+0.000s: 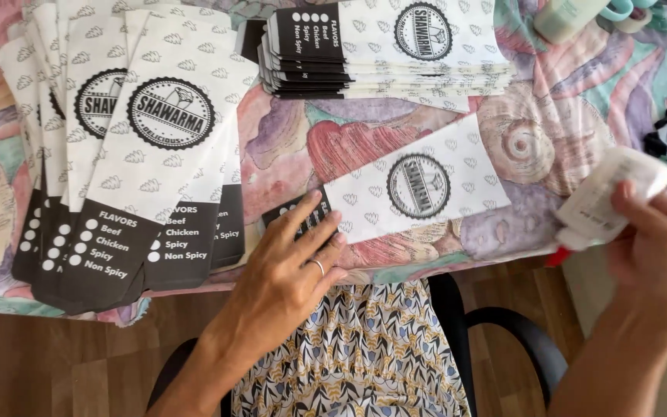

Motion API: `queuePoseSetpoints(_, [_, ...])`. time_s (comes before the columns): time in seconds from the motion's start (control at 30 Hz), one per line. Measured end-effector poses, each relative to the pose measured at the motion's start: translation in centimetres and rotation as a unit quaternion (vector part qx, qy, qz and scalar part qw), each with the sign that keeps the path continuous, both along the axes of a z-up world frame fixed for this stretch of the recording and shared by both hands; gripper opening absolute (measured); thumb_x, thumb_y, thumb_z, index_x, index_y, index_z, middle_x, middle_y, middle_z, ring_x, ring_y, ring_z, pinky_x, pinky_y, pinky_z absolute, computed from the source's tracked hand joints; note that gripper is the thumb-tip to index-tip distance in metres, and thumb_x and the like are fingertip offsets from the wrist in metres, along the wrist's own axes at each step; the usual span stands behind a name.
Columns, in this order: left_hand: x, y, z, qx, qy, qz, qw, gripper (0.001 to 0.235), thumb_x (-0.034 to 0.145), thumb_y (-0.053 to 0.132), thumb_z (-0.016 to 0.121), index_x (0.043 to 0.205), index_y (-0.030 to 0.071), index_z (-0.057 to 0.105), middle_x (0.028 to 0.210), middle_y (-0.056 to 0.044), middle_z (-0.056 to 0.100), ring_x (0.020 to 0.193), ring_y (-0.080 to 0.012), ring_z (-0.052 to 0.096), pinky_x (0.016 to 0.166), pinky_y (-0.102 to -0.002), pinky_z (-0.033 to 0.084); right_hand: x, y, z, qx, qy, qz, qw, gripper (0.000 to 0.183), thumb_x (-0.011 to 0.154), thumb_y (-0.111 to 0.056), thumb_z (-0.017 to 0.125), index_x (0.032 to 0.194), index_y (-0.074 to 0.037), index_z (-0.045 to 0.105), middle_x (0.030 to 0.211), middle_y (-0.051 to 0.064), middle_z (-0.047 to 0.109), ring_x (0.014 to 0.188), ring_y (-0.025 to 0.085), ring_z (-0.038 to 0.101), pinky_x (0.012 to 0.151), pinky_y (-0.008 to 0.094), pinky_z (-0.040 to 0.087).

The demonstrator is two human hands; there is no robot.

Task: Applying glue to paper bag templates and folding them to assemble the bags.

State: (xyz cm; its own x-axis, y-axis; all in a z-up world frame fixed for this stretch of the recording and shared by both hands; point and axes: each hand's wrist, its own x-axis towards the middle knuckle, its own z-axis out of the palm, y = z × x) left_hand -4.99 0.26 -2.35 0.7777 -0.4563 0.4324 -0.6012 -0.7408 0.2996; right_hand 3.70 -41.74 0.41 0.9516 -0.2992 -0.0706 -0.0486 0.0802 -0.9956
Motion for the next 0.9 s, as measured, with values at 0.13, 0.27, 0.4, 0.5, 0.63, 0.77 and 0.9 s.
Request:
queuePoseSetpoints(0.13, [-1.5, -0.1, 1.3, -0.043, -0.049, 0.052, 0.997, 0.023, 0.081, -0.001, 0.083, 0.102, 0.0, 0.074, 0.113, -0.014, 0.073, 0.108, -0.0308, 0.058, 0.093, -0.046, 0.051, 6.2, -4.3, 0.0, -0.431, 0.075, 0.092, 0.894, 0.036, 0.104, -0.025, 0.079, 0.127, 0.003, 0.071, 0.102, 0.02, 0.072, 0.081, 0.03, 0.071, 0.059, 0.041, 0.056])
queuePoseSetpoints(0.27, [-2.2, 3.0, 6.4, -0.22, 0.018, 0.118, 0.968, 0.01, 0.093, 0.003, 0.072, 0.099, 0.005, 0.065, 0.093, -0.008, 0.074, 0.071, -0.0177, 0.069, 0.067, -0.032, 0.054, 9.9, -2.6, 0.8, -0.661, -0.121, 0.052, 0.739, 0.056, 0.103, -0.005, 0.084, 0.15, 0.018, 0.064, 0.149, 0.032, 0.05, 0.13, 0.051, 0.047, 0.106, 0.059, 0.032])
queuePoseSetpoints(0.4, [-2.5, 7.4, 8.1, -0.342, 0.031, 0.343, 0.874, 0.017, 0.098, 0.008, 0.08, 0.111, 0.001, 0.07, 0.089, -0.006, 0.071, 0.069, -0.0081, 0.058, 0.06, -0.02, 0.043, 10.3, 9.3, 4.3, -0.625, -0.307, 0.166, 0.698, 0.026, 0.11, 0.021, 0.071, 0.136, 0.019, 0.074, 0.133, 0.036, 0.072, 0.118, 0.043, 0.07, 0.105, 0.047, 0.058])
queuePoseSetpoints(0.5, [-1.8, 10.6, 7.7, -0.394, -0.005, 0.323, 0.86, 0.04, 0.103, -0.013, 0.078, 0.129, -0.008, 0.048, 0.102, -0.028, 0.069, 0.091, -0.0279, 0.072, 0.08, -0.031, 0.06, 12.8, 14.3, 3.5, -0.599, -0.373, 0.286, 0.648, 0.034, 0.108, 0.015, 0.056, 0.142, 0.014, 0.062, 0.145, 0.033, 0.063, 0.139, 0.045, 0.055, 0.124, 0.052, 0.042])
queuePoseSetpoints(0.63, [-2.1, 12.6, 5.8, -0.071, -0.08, 0.433, 0.895, 0.042, 0.098, -0.007, 0.088, 0.129, -0.008, 0.061, 0.097, -0.016, 0.073, 0.083, -0.0335, 0.068, 0.071, -0.044, 0.053, 15.3, 15.2, 1.0, -0.646, -0.408, 0.278, 0.582, 0.033, 0.106, 0.01, 0.06, 0.138, 0.006, 0.065, 0.133, 0.027, 0.069, 0.127, 0.052, 0.061, 0.097, 0.057, 0.057])
queuePoseSetpoints(0.77, [-2.0, 11.8, 4.4, 0.194, -0.157, 0.513, 0.821, 0.033, 0.101, 0.021, 0.096, 0.121, 0.003, 0.076, 0.123, -0.013, 0.071, 0.117, -0.0277, 0.06, 0.104, -0.041, 0.053, 12.2, 13.4, -0.1, -0.65, -0.506, 0.201, 0.531, 0.032, 0.102, 0.019, 0.067, 0.119, -0.006, 0.077, 0.112, 0.016, 0.084, 0.109, 0.036, 0.081, 0.09, 0.045, 0.07])
queuePoseSetpoints(0.9, [0.2, 5.6, 4.8, 0.037, -0.206, 0.322, 0.923, 0.025, 0.092, -0.021, 0.071, 0.112, -0.005, 0.073, 0.108, -0.019, 0.069, 0.099, -0.0337, 0.063, 0.07, -0.037, 0.06, 3.4, 12.8, 0.4, -0.654, -0.464, 0.236, 0.549, 0.051, 0.087, 0.02, 0.057, 0.123, -0.01, 0.077, 0.12, 0.012, 0.081, 0.112, 0.033, 0.077, 0.074, 0.04, 0.066])
